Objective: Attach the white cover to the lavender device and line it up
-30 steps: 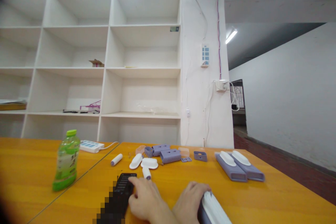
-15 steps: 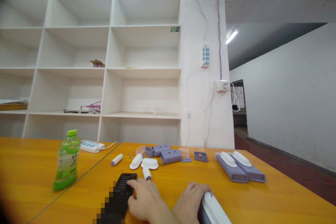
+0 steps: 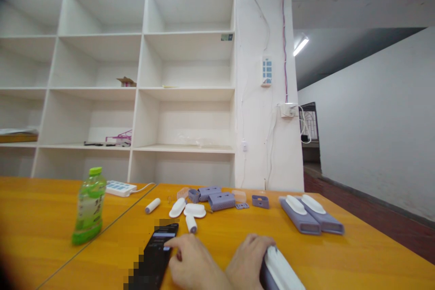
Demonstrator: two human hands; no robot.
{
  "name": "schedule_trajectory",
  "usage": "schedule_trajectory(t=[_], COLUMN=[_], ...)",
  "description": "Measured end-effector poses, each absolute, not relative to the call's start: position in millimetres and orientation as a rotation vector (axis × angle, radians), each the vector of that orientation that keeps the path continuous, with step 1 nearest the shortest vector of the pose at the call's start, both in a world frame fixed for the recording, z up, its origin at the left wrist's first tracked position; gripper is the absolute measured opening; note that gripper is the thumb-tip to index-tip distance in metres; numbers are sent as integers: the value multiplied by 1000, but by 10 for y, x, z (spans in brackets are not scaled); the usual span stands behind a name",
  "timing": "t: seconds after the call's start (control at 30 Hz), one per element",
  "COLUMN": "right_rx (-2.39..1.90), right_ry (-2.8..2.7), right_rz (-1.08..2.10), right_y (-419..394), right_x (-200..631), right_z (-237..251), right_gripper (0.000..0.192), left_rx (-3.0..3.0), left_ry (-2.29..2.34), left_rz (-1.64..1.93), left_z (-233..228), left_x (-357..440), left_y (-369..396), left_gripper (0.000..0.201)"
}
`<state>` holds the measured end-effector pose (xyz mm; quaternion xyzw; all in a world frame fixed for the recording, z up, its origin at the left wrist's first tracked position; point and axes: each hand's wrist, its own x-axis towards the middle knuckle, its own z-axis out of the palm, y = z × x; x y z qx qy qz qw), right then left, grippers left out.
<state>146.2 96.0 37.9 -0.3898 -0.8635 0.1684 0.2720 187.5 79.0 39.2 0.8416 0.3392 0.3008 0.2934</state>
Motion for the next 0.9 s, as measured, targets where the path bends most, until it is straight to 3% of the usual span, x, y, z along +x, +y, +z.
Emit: schedule_trajectory(t=[0.9], right_rx=[-970], right_ry=[-2115], right_rz=[382], right_y=[921], right_x=[1490], right_z=[398], right_gripper=[53], left_rx=[2245], left_ry=[836], left_rz=[904], left_z=[284], left_x=[1957], left_y=[846], left_gripper=[90])
